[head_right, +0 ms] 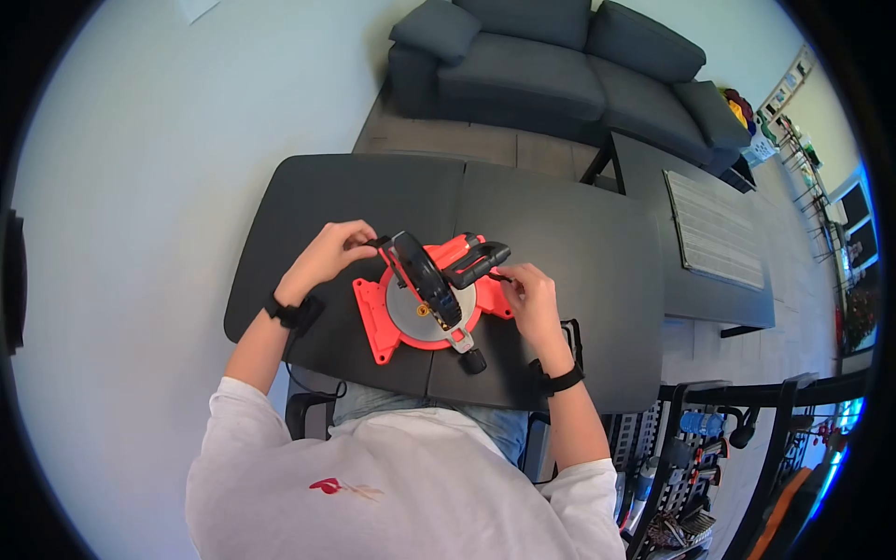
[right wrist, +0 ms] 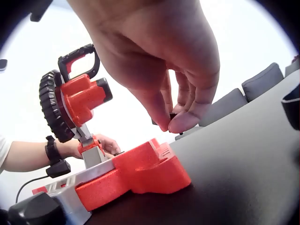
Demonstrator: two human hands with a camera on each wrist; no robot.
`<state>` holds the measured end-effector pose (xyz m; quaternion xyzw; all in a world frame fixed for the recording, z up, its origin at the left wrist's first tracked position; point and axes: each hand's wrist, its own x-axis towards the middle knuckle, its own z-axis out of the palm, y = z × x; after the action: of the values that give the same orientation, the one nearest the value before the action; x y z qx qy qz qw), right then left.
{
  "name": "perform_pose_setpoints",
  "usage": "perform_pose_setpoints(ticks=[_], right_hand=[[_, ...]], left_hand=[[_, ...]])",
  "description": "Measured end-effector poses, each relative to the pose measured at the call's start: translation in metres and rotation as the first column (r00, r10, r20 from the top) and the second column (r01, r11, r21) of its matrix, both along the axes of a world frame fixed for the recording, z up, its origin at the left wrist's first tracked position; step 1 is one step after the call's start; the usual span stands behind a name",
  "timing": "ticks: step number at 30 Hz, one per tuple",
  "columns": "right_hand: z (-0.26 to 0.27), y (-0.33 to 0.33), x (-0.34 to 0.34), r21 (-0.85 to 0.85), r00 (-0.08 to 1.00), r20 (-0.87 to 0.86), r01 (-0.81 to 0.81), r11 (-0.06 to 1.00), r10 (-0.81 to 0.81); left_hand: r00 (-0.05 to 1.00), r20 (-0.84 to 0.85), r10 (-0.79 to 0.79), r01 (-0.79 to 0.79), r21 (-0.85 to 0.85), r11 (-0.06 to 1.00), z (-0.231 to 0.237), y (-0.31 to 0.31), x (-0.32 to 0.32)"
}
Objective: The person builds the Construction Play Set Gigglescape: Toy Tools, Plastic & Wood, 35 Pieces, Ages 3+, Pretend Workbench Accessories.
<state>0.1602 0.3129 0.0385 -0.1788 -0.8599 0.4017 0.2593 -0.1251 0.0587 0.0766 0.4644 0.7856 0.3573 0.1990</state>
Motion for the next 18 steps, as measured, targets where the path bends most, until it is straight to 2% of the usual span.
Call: perform_pose_setpoints(ticks=[3,4,7,10,13,18], right_hand=[[0.007,-0.003,-0.015,0.06,0.994,-0.029,-0.1,0.993,0.101],[0.009,-0.003,-0.02,0.089,0.991,-0.029,-0.127,0.988,0.13],[-0.007,0.008,-0.034,0.184,0.989,0.028,-0.151,0.971,0.148],[-0.008,0.014,-0.044,0.227,0.991,0.02,-0.131,0.965,0.129],[-0.005,0.019,-0.05,0.164,0.991,0.032,-0.137,0.977,0.134],[-0.012,0.02,-0.06,0.036,0.982,0.028,-0.187,0.982,0.186]], left_hand=[[0.989,0.138,0.055,-0.051,-0.034,0.998,0.007,-0.031,0.029],[0.998,0.069,0.001,0.0,-0.016,1.0,0.004,-0.039,0.033],[0.996,0.07,0.059,-0.063,0.058,0.996,-0.007,-0.057,0.045],[0.991,0.037,0.126,-0.127,0.028,0.992,-0.002,-0.069,0.054],[0.983,0.053,0.177,-0.175,-0.032,0.984,0.0,-0.075,0.061],[0.991,-0.026,0.133,-0.132,0.026,0.991,-0.004,-0.078,0.063]])
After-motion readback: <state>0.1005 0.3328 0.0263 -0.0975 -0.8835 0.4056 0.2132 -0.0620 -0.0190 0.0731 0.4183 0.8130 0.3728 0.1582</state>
